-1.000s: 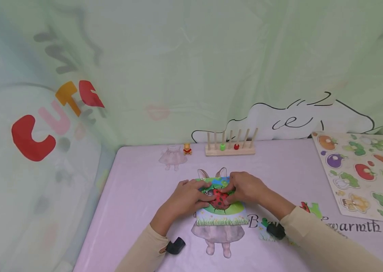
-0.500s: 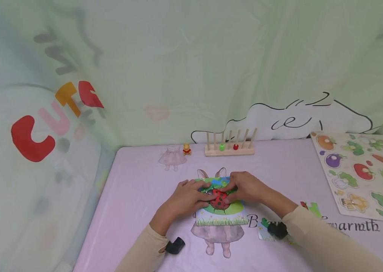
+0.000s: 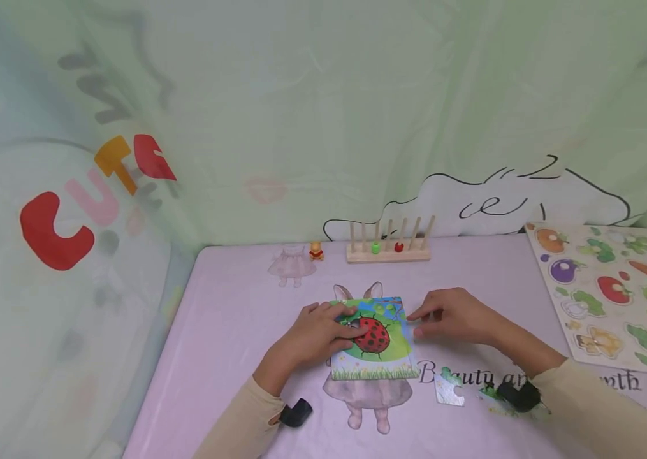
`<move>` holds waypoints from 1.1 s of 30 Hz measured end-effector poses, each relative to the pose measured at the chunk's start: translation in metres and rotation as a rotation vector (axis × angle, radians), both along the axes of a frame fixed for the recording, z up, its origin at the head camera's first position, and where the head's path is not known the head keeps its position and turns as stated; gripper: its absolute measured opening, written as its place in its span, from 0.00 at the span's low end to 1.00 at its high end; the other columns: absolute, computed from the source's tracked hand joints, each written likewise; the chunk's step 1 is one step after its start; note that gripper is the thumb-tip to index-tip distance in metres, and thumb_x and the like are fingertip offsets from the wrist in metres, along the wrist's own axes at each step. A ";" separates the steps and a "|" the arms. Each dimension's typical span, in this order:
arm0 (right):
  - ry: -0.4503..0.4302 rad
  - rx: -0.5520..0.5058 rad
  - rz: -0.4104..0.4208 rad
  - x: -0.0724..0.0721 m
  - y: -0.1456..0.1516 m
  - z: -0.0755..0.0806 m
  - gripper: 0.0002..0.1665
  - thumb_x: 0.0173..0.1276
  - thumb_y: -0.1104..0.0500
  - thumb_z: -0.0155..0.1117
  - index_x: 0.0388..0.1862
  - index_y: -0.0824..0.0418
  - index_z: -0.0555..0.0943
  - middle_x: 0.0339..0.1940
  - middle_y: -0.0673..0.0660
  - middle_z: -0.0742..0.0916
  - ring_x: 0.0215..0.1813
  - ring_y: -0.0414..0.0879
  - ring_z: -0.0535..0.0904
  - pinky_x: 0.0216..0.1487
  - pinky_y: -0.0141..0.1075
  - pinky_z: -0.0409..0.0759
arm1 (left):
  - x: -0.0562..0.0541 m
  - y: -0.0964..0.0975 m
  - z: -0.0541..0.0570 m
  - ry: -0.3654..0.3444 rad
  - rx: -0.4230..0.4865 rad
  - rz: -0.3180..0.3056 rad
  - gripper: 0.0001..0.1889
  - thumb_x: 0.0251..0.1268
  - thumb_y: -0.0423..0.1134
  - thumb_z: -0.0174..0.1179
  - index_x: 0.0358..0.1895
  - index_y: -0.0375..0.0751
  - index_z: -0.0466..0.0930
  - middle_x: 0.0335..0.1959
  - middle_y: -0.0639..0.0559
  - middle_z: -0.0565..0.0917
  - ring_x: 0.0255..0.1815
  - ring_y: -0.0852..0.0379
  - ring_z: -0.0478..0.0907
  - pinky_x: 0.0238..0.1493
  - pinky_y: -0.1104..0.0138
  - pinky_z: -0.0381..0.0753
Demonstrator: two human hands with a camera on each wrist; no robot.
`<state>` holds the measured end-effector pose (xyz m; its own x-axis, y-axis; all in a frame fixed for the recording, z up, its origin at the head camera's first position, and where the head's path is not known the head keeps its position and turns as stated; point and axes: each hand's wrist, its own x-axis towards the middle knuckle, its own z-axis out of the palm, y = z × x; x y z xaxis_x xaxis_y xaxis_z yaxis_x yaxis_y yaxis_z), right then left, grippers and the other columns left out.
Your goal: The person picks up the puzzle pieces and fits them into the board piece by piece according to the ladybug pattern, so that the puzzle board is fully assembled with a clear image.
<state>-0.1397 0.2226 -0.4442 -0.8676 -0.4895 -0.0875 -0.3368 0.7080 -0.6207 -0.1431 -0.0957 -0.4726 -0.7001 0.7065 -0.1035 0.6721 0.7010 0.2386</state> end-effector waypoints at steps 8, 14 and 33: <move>-0.007 0.055 -0.075 0.016 0.031 0.009 0.14 0.56 0.45 0.80 0.41 0.46 0.92 0.33 0.38 0.85 0.35 0.33 0.75 0.37 0.29 0.77 | 0.000 0.000 0.000 -0.005 0.000 -0.002 0.21 0.76 0.55 0.56 0.69 0.75 0.73 0.76 0.60 0.70 0.75 0.53 0.66 0.73 0.43 0.64; 0.006 0.086 -0.121 0.026 0.058 0.012 0.14 0.56 0.43 0.80 0.40 0.45 0.91 0.35 0.38 0.86 0.39 0.32 0.76 0.38 0.29 0.78 | 0.000 0.000 0.001 -0.022 0.001 0.006 0.22 0.76 0.55 0.56 0.70 0.76 0.73 0.77 0.60 0.69 0.77 0.53 0.65 0.74 0.43 0.63; -0.083 0.246 -0.212 0.034 0.126 0.003 0.13 0.53 0.44 0.82 0.37 0.42 0.90 0.40 0.42 0.87 0.44 0.41 0.79 0.40 0.30 0.78 | 0.001 0.000 0.002 -0.006 -0.028 -0.001 0.21 0.76 0.56 0.55 0.70 0.77 0.72 0.77 0.60 0.69 0.76 0.53 0.66 0.74 0.44 0.64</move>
